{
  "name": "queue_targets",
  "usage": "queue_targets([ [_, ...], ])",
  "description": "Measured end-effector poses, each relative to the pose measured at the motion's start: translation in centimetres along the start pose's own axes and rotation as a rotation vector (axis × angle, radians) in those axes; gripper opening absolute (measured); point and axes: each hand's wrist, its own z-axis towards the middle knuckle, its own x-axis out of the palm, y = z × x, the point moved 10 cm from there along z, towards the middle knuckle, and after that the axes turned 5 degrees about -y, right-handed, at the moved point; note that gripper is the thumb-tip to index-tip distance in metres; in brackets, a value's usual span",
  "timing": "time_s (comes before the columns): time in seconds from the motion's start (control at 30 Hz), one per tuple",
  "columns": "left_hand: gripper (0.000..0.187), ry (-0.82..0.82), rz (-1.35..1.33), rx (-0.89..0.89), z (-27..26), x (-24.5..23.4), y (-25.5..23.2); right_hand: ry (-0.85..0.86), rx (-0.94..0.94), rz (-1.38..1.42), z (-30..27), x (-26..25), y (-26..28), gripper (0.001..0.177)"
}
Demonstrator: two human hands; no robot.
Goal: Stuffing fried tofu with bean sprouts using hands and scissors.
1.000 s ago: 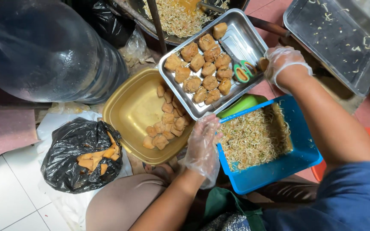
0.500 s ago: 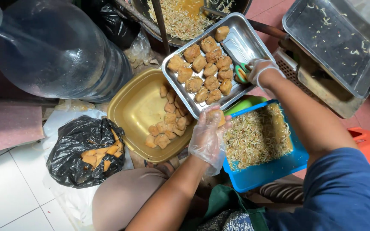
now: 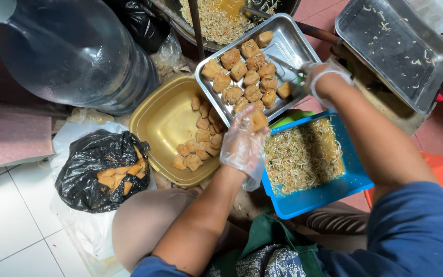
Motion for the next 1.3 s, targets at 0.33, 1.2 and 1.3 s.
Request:
queue_targets([
  [0.33, 0.022, 0.163, -0.007, 0.178, -0.7, 2.5, -1.4, -0.542, -0.260, -0.316, -26.5, -10.7, 1.5, 0.058],
  [1.2, 0.016, 0.204, 0.601, 0.361, -1.9, 5.1, 0.5, -0.686, -0.386, -0.382, -32.6, -10.3, 3.3, 0.048],
  [1.3, 0.014, 0.214, 0.414, 0.266, -0.8, 3.9, 1.1, -0.785, -0.439, -0.426, -31.8, -9.5, 2.3, 0.039],
])
